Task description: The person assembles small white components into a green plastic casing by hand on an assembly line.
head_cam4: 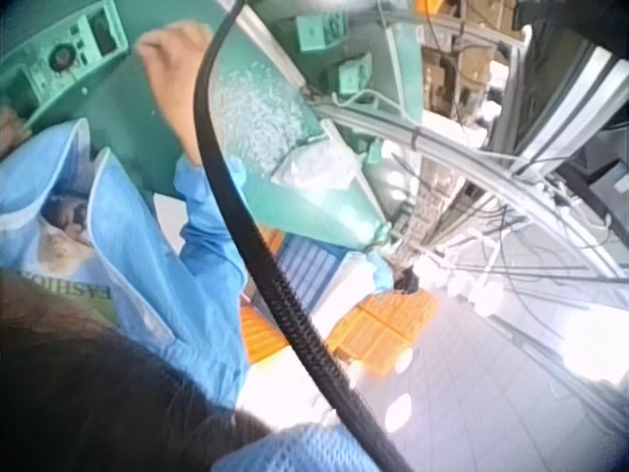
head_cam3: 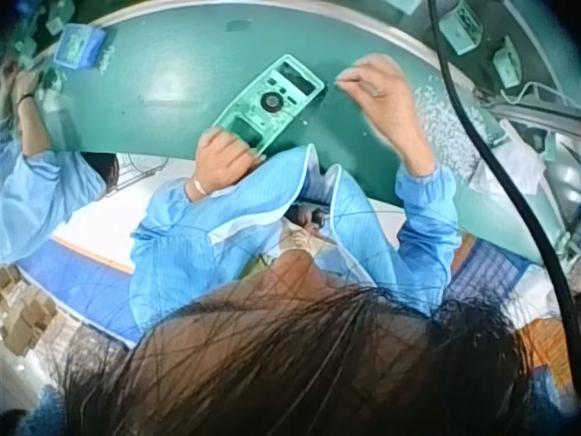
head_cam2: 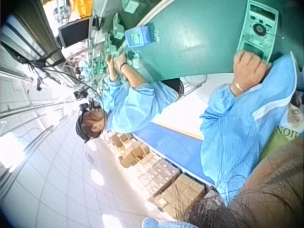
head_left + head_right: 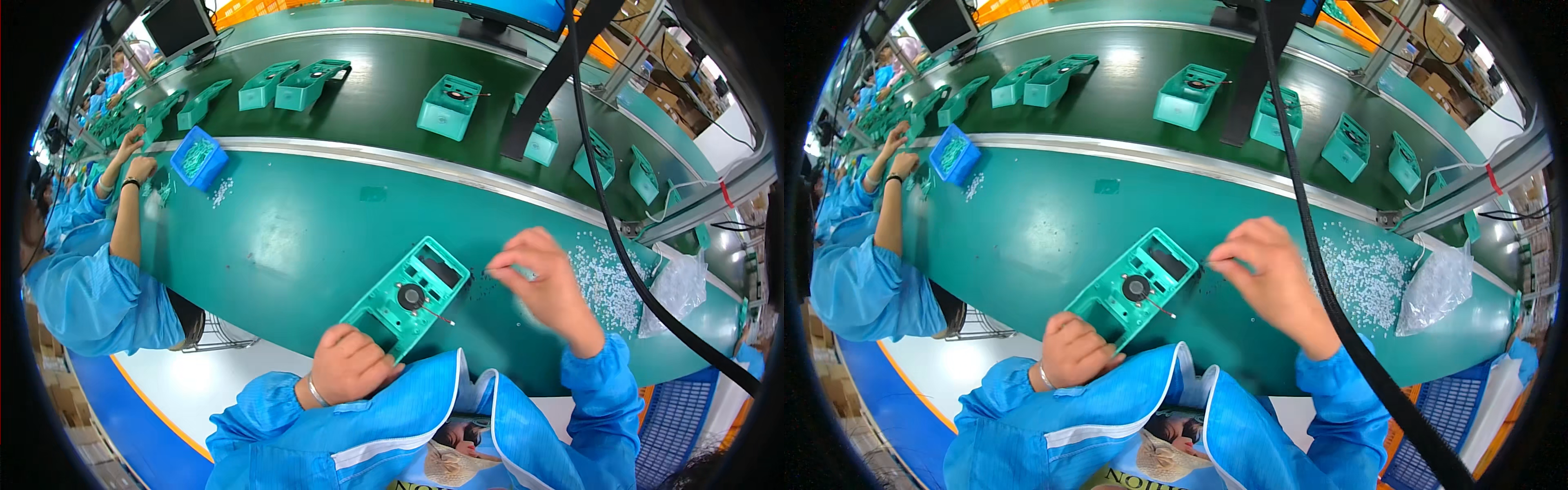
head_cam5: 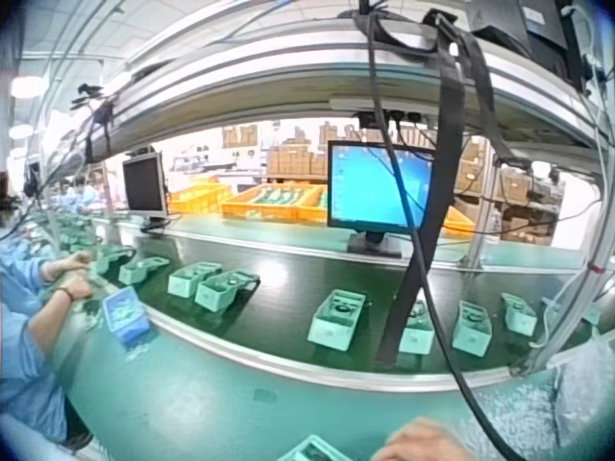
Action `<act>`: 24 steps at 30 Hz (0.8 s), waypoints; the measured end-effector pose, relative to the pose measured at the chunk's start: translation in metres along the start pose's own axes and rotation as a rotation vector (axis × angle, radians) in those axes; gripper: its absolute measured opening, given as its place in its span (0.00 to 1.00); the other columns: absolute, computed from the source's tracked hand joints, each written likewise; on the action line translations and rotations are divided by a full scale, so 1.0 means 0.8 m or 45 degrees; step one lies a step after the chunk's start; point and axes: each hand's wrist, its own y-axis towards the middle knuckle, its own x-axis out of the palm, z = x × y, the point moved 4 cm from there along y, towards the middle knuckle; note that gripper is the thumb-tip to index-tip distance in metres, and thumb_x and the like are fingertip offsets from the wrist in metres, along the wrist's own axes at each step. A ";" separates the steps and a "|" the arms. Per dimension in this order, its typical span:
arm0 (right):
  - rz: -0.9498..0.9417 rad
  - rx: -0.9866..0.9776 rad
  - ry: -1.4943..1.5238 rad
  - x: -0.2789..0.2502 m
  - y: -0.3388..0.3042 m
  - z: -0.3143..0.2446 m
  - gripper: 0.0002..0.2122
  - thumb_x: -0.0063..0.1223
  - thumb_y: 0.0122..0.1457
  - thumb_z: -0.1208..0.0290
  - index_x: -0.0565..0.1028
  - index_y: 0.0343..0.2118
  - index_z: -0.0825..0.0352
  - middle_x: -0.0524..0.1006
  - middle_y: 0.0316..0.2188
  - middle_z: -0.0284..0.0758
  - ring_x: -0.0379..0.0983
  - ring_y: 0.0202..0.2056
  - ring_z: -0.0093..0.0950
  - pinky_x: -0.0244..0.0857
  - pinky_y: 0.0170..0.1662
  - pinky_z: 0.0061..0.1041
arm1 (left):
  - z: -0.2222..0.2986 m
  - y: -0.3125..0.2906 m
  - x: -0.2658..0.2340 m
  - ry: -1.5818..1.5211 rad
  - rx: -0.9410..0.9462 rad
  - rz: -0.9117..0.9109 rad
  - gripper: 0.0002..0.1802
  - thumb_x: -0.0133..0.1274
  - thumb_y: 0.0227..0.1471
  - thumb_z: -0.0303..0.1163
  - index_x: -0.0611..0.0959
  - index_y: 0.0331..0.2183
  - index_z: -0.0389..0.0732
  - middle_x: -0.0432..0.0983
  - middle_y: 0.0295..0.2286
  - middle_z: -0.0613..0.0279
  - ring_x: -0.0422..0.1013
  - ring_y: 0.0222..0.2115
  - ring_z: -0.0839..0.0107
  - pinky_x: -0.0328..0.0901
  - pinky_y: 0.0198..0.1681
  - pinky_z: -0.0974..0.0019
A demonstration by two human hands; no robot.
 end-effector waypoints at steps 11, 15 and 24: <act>-0.152 0.106 0.101 0.116 0.039 -0.018 0.01 0.66 0.53 0.73 0.83 0.29 0.61 0.77 0.27 0.28 0.71 0.36 0.31 0.61 0.48 0.33 | 0.005 -0.011 0.003 -0.074 -0.002 0.017 0.10 0.65 0.41 0.36 0.83 0.29 0.46 0.70 0.23 0.71 0.69 0.27 0.72 0.62 0.38 0.63; -0.099 0.068 0.012 0.118 0.041 -0.024 0.01 0.66 0.52 0.73 0.83 0.28 0.60 0.76 0.27 0.28 0.70 0.36 0.30 0.61 0.49 0.33 | 0.004 -0.012 0.002 -0.083 -0.004 0.001 0.10 0.63 0.40 0.35 0.84 0.29 0.46 0.70 0.24 0.71 0.69 0.28 0.72 0.62 0.39 0.63; -0.027 -0.349 -0.484 0.119 0.033 -0.063 0.06 0.54 0.47 0.71 0.80 0.24 0.65 0.74 0.30 0.37 0.70 0.43 0.37 0.61 0.54 0.43 | 0.002 -0.004 0.002 -0.133 0.019 -0.038 0.08 0.63 0.42 0.35 0.81 0.26 0.45 0.69 0.22 0.70 0.69 0.27 0.70 0.62 0.38 0.62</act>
